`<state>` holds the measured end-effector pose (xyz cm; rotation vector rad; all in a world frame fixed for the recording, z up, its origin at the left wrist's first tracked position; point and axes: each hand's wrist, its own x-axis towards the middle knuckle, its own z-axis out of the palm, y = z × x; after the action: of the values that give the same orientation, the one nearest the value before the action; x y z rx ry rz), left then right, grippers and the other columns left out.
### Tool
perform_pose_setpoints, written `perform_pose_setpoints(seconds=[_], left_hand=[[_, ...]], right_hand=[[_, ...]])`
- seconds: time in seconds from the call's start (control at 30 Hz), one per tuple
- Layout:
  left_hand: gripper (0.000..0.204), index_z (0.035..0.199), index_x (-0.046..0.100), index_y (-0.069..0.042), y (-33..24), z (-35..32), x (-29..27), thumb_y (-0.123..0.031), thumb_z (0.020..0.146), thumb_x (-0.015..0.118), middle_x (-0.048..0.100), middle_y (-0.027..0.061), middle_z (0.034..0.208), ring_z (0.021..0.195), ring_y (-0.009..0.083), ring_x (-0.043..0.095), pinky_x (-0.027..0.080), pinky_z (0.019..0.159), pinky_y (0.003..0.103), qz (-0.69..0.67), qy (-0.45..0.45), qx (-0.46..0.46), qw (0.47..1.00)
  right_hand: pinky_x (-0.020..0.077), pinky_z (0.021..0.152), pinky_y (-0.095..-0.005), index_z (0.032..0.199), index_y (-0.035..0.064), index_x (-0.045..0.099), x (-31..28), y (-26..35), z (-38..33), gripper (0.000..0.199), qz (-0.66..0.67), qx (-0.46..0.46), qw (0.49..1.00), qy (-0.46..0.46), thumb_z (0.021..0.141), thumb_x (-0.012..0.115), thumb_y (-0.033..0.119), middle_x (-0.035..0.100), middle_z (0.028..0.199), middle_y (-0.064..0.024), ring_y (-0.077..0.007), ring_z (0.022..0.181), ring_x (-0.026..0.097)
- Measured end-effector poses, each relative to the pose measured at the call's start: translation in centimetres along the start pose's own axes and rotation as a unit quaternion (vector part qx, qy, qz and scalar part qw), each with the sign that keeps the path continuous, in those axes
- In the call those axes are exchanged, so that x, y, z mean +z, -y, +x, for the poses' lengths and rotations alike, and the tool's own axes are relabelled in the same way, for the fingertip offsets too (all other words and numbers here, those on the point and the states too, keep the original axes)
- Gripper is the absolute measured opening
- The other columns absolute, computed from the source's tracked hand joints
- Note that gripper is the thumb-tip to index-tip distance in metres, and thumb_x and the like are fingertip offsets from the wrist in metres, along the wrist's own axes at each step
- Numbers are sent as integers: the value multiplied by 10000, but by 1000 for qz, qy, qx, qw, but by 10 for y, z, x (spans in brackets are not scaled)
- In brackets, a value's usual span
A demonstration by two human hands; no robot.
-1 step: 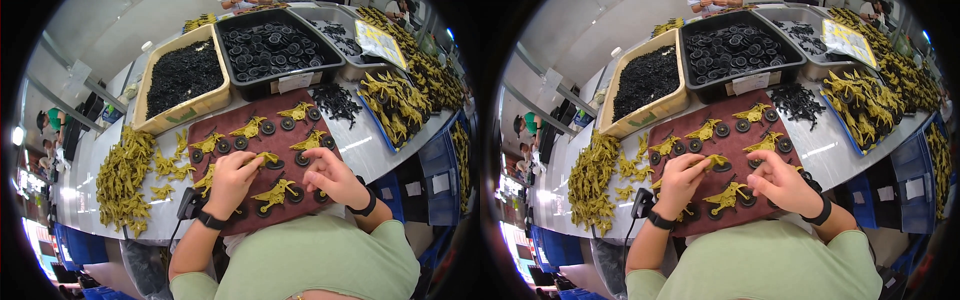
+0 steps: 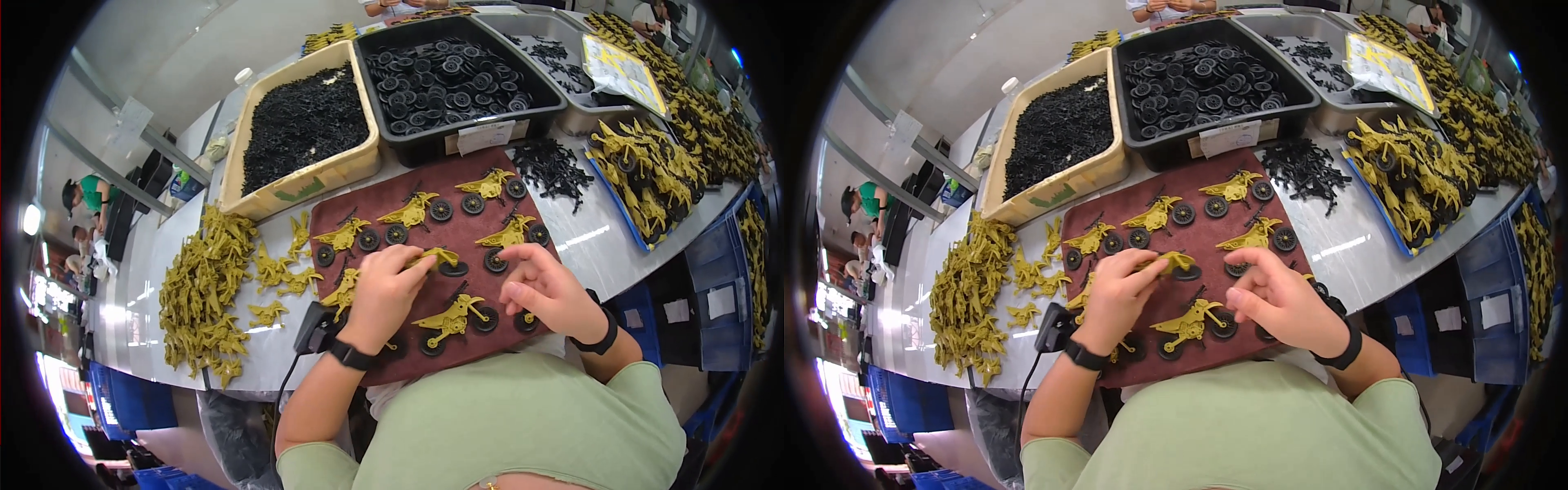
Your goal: Assembling small plastic toy motorcycle components at a factory assembly workstation.
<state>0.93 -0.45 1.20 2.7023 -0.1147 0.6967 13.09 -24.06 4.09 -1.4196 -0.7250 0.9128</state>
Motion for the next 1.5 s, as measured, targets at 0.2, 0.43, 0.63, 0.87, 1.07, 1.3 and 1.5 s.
perform_pose_setpoints(seconds=[0.2,0.43,0.63,0.87,1.07,1.3,1.5], left_hand=[[440,1207,558,7,-2,-14,15,3,771,614,540,198,1223,1130,369,528,461,941,395,-31,86,-14,996],[219,950,619,-20,57,-61,-52,40,760,528,630,141,987,958,334,585,473,840,409,131,29,-187,973],[221,956,548,-62,104,-141,-102,-52,742,604,600,95,940,959,310,568,452,774,444,388,133,-338,847],[350,965,556,-71,122,-158,-110,-139,650,693,604,101,944,957,312,564,378,847,484,292,215,-343,866],[341,946,524,-23,116,-147,-111,-114,656,677,592,175,855,841,372,590,445,729,439,227,132,-419,869],[346,1058,524,16,54,-40,-104,-61,786,723,600,103,887,784,183,596,487,705,299,52,-37,-336,940],[332,1111,587,12,-22,56,-6,-66,808,697,634,126,965,887,235,629,498,778,316,-184,96,-167,964]], right_hand=[[491,717,-240,1264,2,409,-17,-1,-13,372,10,-1,999,-33,922,547,47,602,883,-77,-119,784,601],[483,731,-227,1228,-7,445,-39,-6,-15,309,-7,-23,998,-61,937,527,54,582,883,-63,-102,790,579],[477,738,-220,1160,-11,505,-36,-5,-12,239,-1,-11,999,-38,936,538,64,589,905,-41,-83,806,567],[486,721,-222,1113,-22,537,-40,10,2,206,-34,-32,999,-28,928,555,68,601,865,-26,-78,785,579],[462,631,-212,1074,-15,552,-74,25,28,177,-58,-77,994,-43,927,556,85,594,829,-6,-62,719,563],[487,602,-259,974,-14,603,-121,8,79,145,-209,-115,969,-64,903,570,108,649,750,-67,-115,667,607],[459,598,-212,972,15,630,-121,-23,91,167,-157,-148,974,-71,943,570,169,626,783,10,-56,686,567]])
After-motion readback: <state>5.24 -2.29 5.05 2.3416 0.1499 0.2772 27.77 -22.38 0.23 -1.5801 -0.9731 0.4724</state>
